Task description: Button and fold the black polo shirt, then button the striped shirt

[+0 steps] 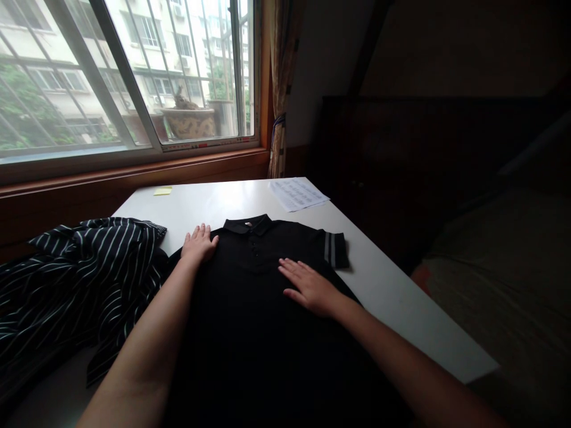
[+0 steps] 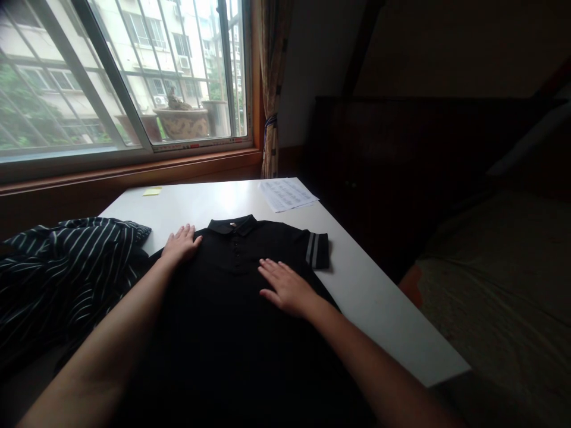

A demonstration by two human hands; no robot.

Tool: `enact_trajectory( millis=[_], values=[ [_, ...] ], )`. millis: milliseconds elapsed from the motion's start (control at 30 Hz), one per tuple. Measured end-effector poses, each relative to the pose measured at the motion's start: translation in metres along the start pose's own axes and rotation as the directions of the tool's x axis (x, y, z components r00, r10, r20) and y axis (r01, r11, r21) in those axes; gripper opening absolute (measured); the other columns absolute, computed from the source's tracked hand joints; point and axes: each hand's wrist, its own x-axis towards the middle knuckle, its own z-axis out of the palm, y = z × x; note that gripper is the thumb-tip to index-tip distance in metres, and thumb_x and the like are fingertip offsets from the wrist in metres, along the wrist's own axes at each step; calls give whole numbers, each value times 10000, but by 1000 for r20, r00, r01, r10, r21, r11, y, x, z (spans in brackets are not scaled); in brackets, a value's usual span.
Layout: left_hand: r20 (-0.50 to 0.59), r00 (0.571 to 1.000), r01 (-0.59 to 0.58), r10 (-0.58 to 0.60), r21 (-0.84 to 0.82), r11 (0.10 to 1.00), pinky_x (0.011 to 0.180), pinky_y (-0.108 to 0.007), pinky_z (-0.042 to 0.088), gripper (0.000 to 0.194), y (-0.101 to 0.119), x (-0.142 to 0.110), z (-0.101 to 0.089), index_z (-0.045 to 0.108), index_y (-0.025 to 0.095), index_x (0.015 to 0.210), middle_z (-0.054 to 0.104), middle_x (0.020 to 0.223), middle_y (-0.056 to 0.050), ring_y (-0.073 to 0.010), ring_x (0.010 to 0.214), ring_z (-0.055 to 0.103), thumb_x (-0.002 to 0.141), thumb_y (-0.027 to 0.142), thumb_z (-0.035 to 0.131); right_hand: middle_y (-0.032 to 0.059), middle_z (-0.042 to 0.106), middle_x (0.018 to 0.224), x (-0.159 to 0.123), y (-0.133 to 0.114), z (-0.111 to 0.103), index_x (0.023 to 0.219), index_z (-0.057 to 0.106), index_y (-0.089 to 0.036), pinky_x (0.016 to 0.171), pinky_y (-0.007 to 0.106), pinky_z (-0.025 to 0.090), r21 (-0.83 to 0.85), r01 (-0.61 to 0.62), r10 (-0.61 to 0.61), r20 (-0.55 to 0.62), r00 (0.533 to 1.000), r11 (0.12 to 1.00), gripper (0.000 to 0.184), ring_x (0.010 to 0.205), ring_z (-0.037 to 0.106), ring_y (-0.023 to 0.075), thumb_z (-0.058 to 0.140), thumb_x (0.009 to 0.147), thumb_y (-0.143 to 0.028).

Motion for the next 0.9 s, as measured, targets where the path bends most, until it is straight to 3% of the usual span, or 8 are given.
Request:
enact_trajectory(
  millis=[67, 167, 333, 500, 600, 667, 767, 900],
  values=[
    [-12, 1000, -2, 2, -2, 1000, 1203, -506, 157, 761, 1, -1, 0, 226, 141, 1553, 127, 1634, -101, -267, 1510, 112, 945, 597, 181, 73, 259, 1601, -18, 36, -7, 1533, 303, -233, 1209, 475, 224, -35, -139, 135, -86, 987, 990, 621, 1479, 242, 233, 364, 991, -529],
    [-56, 998, -5, 4, -4, 1000, 1196, -498, 193, 746, 2, -6, -4, 245, 109, 1544, 153, 1628, -116, -274, 1507, 128, 954, 563, 199, 58, 322, 1578, -36, 71, -11, 1514, 349, -256, 1198, 486, 254, -54, -170, 163, -120, 979, 984, 567, 1467, 274, 235, 382, 993, -477],
    [-264, 958, -111, 114, 29, 993, 1233, -444, 70, 623, 16, -31, -23, 267, 101, 1536, 131, 1641, -65, -234, 1519, 33, 983, 387, 224, 51, 330, 1576, -41, 78, -8, 1508, 360, -244, 1194, 486, 264, -85, -160, 147, -144, 979, 983, 562, 1471, 266, 228, 372, 994, -471],
    [-355, 849, -392, 390, 71, 917, 1239, -448, 55, 591, 81, -88, -22, 305, 128, 1527, 212, 1624, -47, -226, 1519, 27, 998, 386, 250, 49, 329, 1576, -40, 76, -6, 1510, 356, -245, 1189, 486, 276, -96, -160, 145, -153, 978, 982, 561, 1469, 272, 226, 360, 997, -473],
    [-255, 797, -563, 548, 16, 826, 1224, -483, 134, 700, 127, -134, -2, 249, 149, 1548, 176, 1629, -72, -262, 1516, 62, 974, 546, 309, 46, 337, 1573, -41, 78, -5, 1507, 363, -249, 1187, 483, 280, -94, -157, 140, -160, 977, 983, 560, 1467, 275, 228, 361, 996, -480],
    [-177, 783, -610, 597, -28, 792, 1215, -512, 152, 722, 142, -160, 8, 249, 171, 1549, 186, 1625, -80, -273, 1512, 97, 964, 589, 307, 47, 337, 1573, -42, 79, -4, 1505, 368, -246, 1186, 483, 283, -99, -157, 139, -166, 976, 983, 561, 1469, 272, 230, 360, 996, -481],
    [-110, 792, -608, 600, -57, 792, 1217, -507, 145, 697, 134, -182, 11, 276, 189, 1542, 179, 1623, -80, -268, 1508, 126, 974, 593, 280, 49, 336, 1573, -43, 80, -3, 1506, 366, -240, 1181, 486, 292, -110, -161, 142, -168, 976, 981, 565, 1469, 272, 232, 358, 996, -483],
    [-58, 788, -616, 613, -89, 783, 1217, -518, 119, 642, 98, -206, -3, 268, 248, 1544, 175, 1626, -52, -272, 1505, 136, 988, 568, 284, 44, 339, 1572, -43, 81, -1, 1502, 376, -245, 1182, 478, 290, -119, -167, 146, -167, 975, 979, 561, 1466, 280, 234, 355, 994, -482]
  ],
)
